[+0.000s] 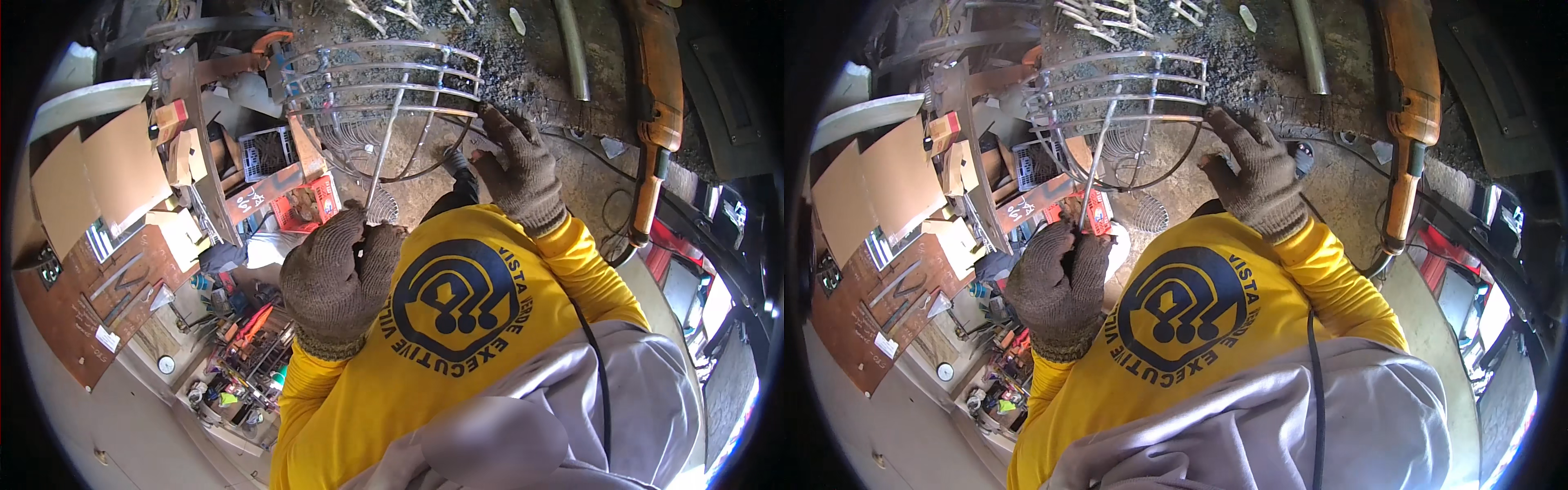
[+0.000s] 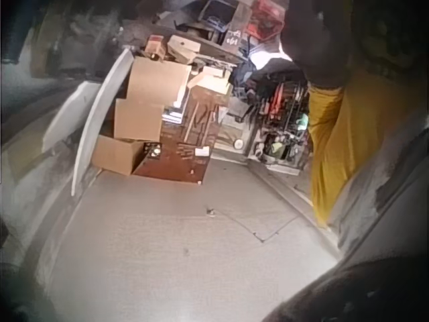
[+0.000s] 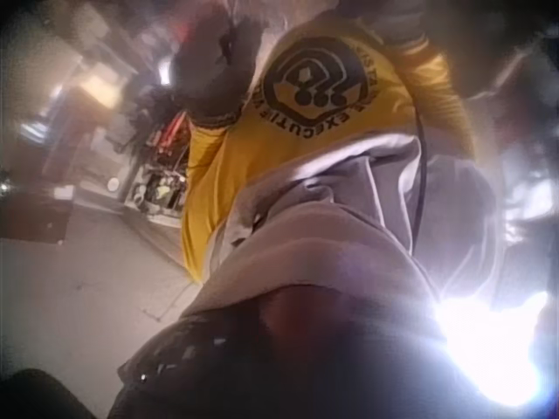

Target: The person uses an angle grinder to smooth a metal disc and parts of a metal cage, then performs several spot welds on the cage frame using a welding torch.

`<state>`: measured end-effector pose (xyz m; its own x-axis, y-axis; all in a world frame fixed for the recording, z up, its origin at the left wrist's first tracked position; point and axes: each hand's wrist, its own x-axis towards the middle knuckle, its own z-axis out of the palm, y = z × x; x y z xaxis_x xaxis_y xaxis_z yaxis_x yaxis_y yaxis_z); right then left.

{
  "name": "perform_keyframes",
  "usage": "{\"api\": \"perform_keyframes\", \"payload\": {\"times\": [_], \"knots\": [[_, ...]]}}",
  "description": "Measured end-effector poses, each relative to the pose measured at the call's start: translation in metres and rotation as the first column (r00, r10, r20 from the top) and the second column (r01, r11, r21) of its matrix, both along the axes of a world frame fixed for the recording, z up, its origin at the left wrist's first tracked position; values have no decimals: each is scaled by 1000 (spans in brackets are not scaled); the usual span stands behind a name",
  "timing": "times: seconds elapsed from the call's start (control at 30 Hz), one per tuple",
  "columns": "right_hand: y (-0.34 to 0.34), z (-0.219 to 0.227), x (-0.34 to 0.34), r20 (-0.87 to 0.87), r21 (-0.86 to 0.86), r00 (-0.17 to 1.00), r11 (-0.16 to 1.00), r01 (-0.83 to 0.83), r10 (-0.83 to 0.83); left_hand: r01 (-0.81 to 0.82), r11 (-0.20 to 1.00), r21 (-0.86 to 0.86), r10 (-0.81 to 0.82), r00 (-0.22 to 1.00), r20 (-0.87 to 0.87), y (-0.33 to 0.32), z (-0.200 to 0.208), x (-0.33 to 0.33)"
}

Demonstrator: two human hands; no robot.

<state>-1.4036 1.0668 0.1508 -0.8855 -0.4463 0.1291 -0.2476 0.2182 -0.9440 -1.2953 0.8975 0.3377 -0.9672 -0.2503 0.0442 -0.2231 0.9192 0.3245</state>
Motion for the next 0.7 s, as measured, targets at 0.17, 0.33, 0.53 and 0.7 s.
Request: {"api": "perform_keyframes", "payload": {"times": [0.17,0.33,0.53,0.7], "knots": [[8,2,11,257,-48,966,999,5,7,22,1000,15,-22,998,63,-2,6,-1],[20,27,8,303,-22,950,998,-67,70,-3,999,55,2,1000,5,-2,6,7],[28,29,5,372,7,926,998,-70,62,-124,986,114,110,986,125,-2,4,8],[26,31,0,354,72,931,990,-124,91,-133,988,80,129,990,52,-2,-5,5]]}}
